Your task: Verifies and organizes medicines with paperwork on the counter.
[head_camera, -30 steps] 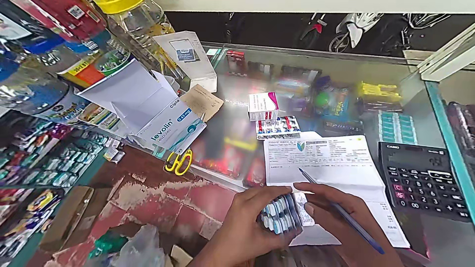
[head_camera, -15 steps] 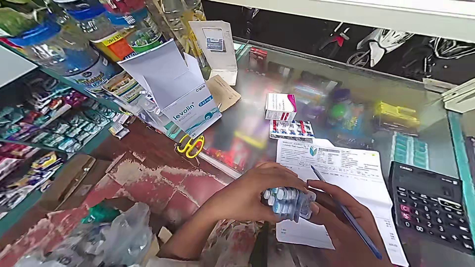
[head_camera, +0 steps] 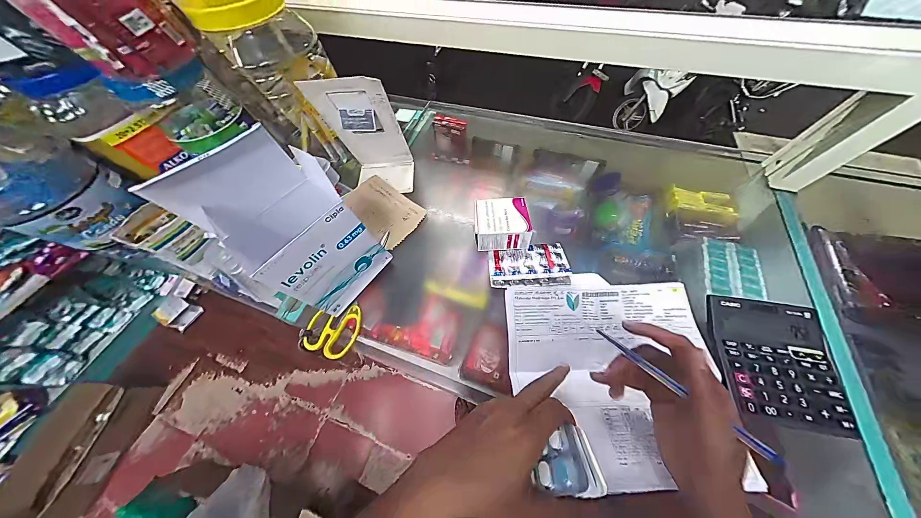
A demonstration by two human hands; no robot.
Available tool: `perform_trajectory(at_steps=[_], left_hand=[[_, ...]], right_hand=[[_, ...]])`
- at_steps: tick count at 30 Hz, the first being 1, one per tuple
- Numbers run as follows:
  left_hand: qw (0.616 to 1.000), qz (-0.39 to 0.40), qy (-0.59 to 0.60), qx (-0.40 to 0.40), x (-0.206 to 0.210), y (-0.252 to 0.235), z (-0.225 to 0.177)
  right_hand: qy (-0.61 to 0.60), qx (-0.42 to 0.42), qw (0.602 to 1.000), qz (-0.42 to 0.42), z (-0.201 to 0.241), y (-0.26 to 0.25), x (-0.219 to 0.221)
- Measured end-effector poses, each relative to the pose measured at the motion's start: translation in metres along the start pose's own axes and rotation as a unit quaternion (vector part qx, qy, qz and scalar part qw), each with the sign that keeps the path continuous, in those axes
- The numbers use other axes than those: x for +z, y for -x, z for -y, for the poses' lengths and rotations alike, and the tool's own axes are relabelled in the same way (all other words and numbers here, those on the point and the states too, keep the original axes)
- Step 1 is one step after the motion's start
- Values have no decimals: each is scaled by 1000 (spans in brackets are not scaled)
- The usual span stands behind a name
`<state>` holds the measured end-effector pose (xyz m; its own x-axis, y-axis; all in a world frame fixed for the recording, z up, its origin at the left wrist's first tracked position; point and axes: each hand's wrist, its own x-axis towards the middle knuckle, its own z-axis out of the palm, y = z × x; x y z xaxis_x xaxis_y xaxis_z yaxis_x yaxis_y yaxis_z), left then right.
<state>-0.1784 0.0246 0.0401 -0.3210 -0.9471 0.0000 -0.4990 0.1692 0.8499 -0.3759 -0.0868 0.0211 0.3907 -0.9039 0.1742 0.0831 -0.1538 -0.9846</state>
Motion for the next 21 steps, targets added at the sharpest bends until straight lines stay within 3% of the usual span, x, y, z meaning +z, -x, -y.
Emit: perform_trajectory(at_steps=[5,11,13,15,18,21], left_hand=[[967,198,-84,-136,-8,-39,-1],[965,223,-50,-131,-9,-37,13],[973,203,-18,-107,-10,-34,19],[992,109,53,-40,-7,-25,33],[987,-35,154,31,-5,-14,48],[976,-65,201,47,-6,-8,53]], right_hand=[[87,31,996,-18,-28,-9,10],[164,-24,983,-72,-51,1,22],[178,-38,981,-64,-53,1,22],[162,-66,983,-48,-55,2,19],[168,-150,974,20,-48,5,12],[160,-217,961,68,-35,13,13]])
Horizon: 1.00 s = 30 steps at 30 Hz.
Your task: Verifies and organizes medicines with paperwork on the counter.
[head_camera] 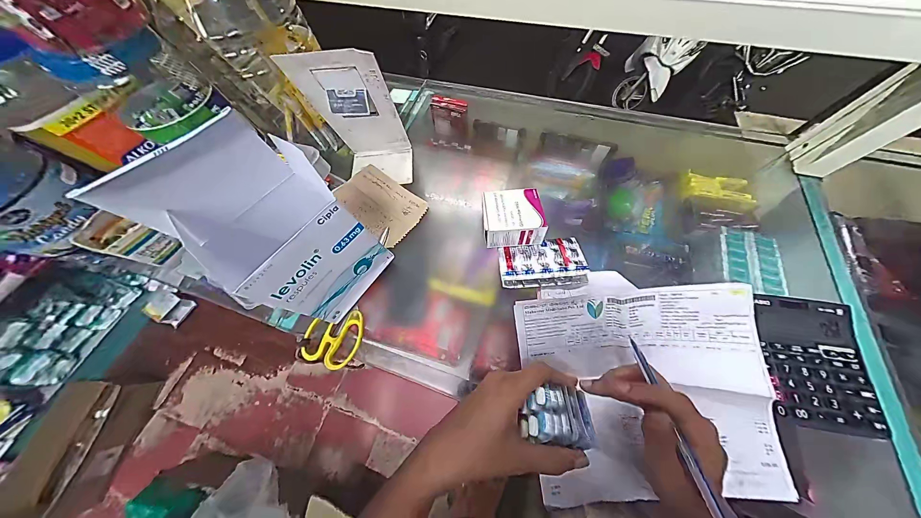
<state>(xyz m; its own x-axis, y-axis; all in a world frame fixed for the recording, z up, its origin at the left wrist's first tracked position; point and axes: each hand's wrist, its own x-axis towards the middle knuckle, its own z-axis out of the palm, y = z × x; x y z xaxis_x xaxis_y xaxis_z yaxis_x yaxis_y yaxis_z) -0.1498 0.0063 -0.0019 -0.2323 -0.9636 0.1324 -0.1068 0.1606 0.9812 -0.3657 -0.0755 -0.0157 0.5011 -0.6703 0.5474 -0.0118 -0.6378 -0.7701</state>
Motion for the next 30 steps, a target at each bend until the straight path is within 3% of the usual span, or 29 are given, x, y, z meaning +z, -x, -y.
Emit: perform_trajectory(at_steps=[4,9,23,30], left_hand=[[999,8,42,21,0,4,0],[999,2,51,19,1,6,-5],[999,-2,11,44,7,0,-14],[1000,12,-11,19,9,-4,-20]], right_hand=[[-62,-12,998,-1,22,2,3],[-72,-21,997,-16,20,-1,2],[-53,-63,994,76,28,-13,-14],[-28,-86,993,76,25,-15,-16]])
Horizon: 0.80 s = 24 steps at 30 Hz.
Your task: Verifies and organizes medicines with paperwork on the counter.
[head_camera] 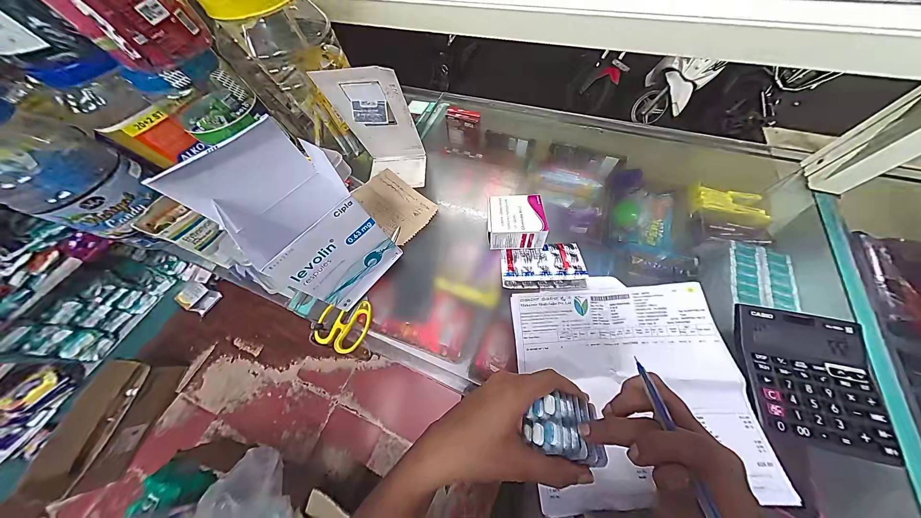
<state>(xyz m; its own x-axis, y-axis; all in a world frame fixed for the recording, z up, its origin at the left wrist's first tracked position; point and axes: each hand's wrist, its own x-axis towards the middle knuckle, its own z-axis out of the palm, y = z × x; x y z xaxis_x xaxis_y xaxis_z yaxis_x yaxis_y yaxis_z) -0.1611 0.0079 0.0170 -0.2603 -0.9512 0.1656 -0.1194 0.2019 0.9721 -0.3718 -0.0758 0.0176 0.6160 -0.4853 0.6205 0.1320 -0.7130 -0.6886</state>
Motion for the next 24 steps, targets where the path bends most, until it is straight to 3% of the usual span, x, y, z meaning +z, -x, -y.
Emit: perform_trajectory(at_steps=[14,24], left_hand=[[997,27,-71,5,2,-7,-3],[995,63,-75,12,2,-14,-4]], right_hand=[[24,-54,997,58,0,-6,-7],[34,-57,996,55,4,-2,-13]])
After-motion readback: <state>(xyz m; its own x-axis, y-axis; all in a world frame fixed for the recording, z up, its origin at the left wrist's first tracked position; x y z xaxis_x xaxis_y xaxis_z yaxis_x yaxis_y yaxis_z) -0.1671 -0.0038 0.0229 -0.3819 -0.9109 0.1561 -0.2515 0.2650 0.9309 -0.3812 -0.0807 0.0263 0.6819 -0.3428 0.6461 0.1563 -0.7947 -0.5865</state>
